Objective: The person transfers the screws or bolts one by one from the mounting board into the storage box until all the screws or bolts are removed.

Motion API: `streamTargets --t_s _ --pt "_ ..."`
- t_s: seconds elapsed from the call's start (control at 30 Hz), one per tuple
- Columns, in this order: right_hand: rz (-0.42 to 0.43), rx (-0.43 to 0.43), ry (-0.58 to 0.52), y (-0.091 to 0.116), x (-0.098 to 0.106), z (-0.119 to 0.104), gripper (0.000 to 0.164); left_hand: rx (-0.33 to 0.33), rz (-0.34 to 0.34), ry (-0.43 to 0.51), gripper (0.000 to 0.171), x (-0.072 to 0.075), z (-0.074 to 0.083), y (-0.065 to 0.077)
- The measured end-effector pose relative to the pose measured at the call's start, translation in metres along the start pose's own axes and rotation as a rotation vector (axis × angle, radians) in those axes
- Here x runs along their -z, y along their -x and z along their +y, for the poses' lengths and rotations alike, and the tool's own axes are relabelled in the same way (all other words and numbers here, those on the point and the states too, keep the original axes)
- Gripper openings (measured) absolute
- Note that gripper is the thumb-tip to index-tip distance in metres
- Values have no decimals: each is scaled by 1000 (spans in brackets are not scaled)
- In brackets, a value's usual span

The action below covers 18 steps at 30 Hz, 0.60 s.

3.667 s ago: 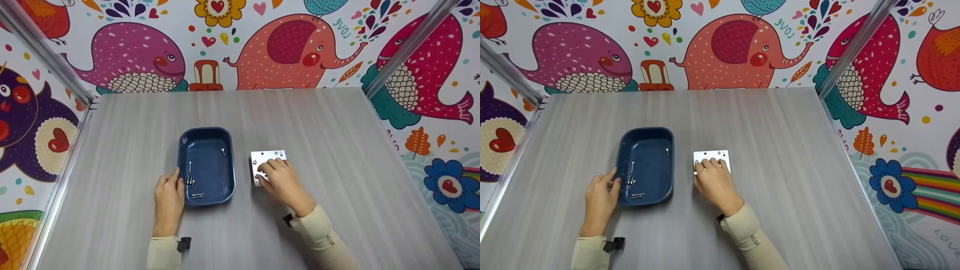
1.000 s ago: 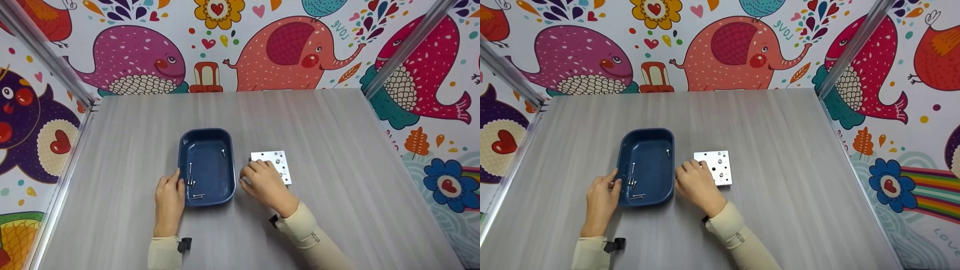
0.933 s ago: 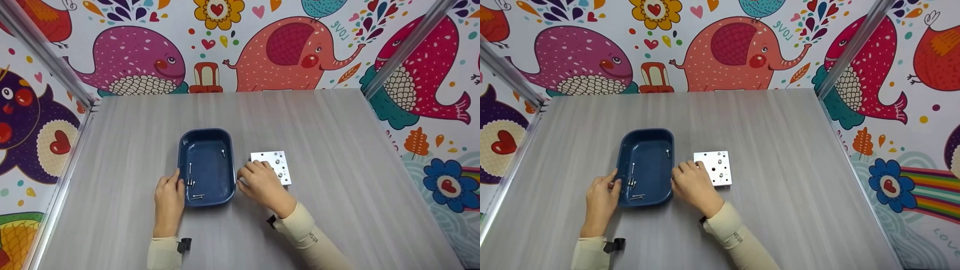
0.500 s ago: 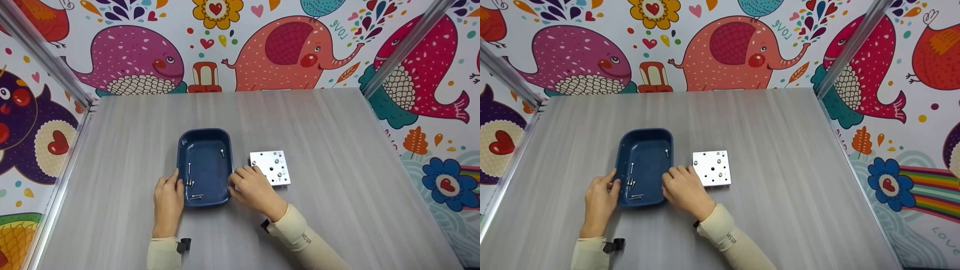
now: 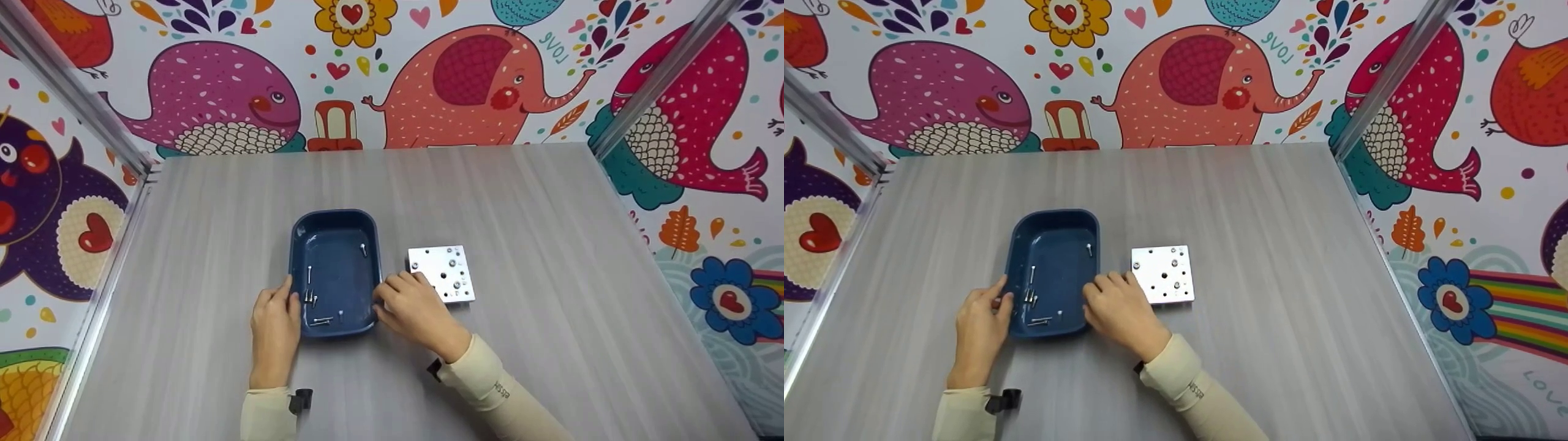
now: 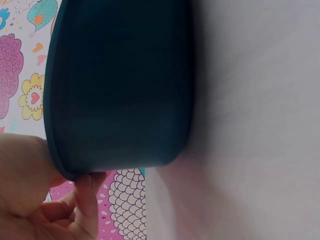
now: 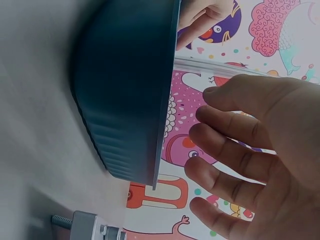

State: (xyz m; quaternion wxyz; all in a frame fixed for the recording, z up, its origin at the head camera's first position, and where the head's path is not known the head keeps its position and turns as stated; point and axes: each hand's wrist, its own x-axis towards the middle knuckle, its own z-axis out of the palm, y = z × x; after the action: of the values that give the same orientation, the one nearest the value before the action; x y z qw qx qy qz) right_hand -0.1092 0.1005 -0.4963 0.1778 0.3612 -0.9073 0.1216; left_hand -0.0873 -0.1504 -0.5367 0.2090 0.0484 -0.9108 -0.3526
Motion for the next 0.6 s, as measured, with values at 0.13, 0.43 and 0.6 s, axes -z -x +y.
streamTargets --t_s 0.13,0.43,0.6 --pt "3 -9 -21 2 1 5 8 0 1 2 32 0 0 0" --pt "30 -51 -27 4 11 33 12 -25 18 5 32 -1 0 0" --pt "36 -97 -33 7 17 56 12 -16 21 3 32 -1 0 0"
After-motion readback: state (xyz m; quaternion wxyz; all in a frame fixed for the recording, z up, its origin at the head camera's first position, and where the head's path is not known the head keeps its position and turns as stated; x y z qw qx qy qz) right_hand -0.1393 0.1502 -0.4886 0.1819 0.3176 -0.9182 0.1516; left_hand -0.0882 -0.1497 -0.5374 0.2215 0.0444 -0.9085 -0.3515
